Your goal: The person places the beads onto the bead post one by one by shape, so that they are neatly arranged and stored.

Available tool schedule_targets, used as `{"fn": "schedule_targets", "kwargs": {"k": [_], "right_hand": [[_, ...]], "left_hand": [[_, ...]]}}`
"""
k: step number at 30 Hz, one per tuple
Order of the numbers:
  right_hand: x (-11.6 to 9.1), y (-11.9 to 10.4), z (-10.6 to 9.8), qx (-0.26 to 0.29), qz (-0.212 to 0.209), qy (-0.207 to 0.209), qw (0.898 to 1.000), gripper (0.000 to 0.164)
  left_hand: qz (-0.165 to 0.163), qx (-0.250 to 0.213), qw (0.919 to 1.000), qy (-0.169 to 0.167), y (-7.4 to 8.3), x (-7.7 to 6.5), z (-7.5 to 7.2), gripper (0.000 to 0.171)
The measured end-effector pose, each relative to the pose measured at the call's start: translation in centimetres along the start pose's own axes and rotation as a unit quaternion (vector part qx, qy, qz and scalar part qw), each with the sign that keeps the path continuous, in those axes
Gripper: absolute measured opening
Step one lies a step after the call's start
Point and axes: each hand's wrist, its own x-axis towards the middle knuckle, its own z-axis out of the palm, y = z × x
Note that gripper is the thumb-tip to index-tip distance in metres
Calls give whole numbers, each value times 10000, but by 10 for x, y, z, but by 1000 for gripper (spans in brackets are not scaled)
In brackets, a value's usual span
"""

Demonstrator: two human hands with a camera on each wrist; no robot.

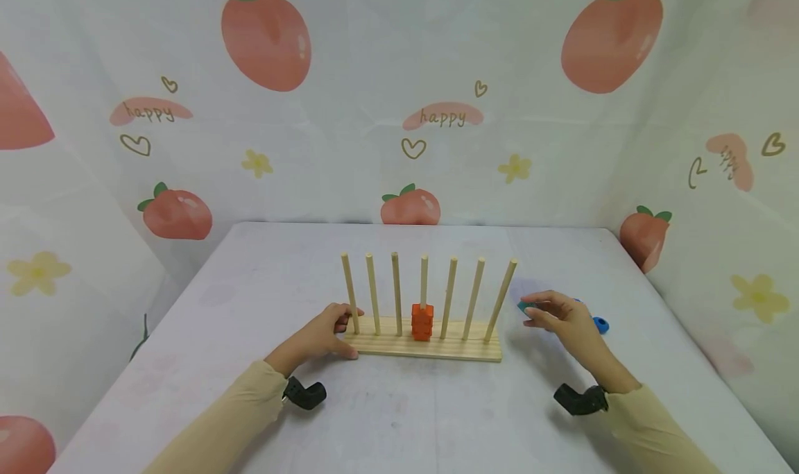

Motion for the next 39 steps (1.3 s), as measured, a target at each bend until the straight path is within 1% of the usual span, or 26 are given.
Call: {"fn": "schedule_targets", "kwargs": {"k": [3, 5, 8, 11, 14, 16, 18, 21, 23, 25, 26, 29, 31, 33, 36, 37, 39], "right_hand": [[3, -14, 2, -75, 81, 277, 9996, 33], [5, -24, 4, 24, -72, 452, 9989, 34], [8, -37, 5, 584, -613, 676, 9941, 33], [9, -51, 5, 1234, -1177, 866, 9815, 35], [10, -67, 3, 1827, -1588, 1096, 9640, 35], [10, -77, 2, 2109, -1729, 1345, 9526, 33], [10, -87, 3, 2585, -2012, 1502, 9328, 32], [13, -101, 5, 3178, -2479, 1550, 9020, 32], [15, -109, 7, 3493, -2818, 1467, 8815, 33], [17, -116, 8, 3616, -2991, 1428, 8714, 32], [18, -120, 9, 3618, -3053, 1442, 8689, 32], [20, -129, 14, 3429, -3179, 1536, 8705, 32], [21, -134, 19, 3227, -3209, 1592, 8761, 31], [22, -138, 24, 2930, -3199, 1670, 8854, 30], [24, -141, 34, 2533, -3218, 1617, 8979, 30], [25, -141, 37, 2415, -3246, 1585, 9006, 30], [26, -140, 43, 2060, -3286, 1554, 9085, 32]], "left_hand": [[-5, -45, 10000, -9, 1, 0, 0, 74], [25, -45, 10000, -41, 0, 0, 0, 74], [-21, -83, 10000, -16, -1, 1, 1, 74], [-57, -60, 10000, 16, -2, 2, 0, 74], [-53, -57, 10000, 18, -2, 2, 0, 75], [-31, -63, 10000, 6, -2, 2, 0, 75], [-6, -88, 10000, -20, -2, 2, 0, 75], [-13, -106, 9999, -29, -3, 2, 0, 75], [-28, -148, 9999, -46, -4, 2, 0, 75], [-57, -159, 9999, -22, -4, 1, 1, 75], [-38, -151, 9999, -34, -4, 1, 1, 75], [-70, -169, 9998, -15, -3, 1, 1, 75], [-77, -149, 9999, -7, -3, 1, 1, 75], [-95, -163, 9998, -6, -3, 1, 0, 75], [-67, -159, 9999, -9, -4, 1, 0, 76], [-59, -155, 9999, -10, -4, 1, 0, 76], [-59, -155, 9999, -11, -4, 2, 0, 76]]}}
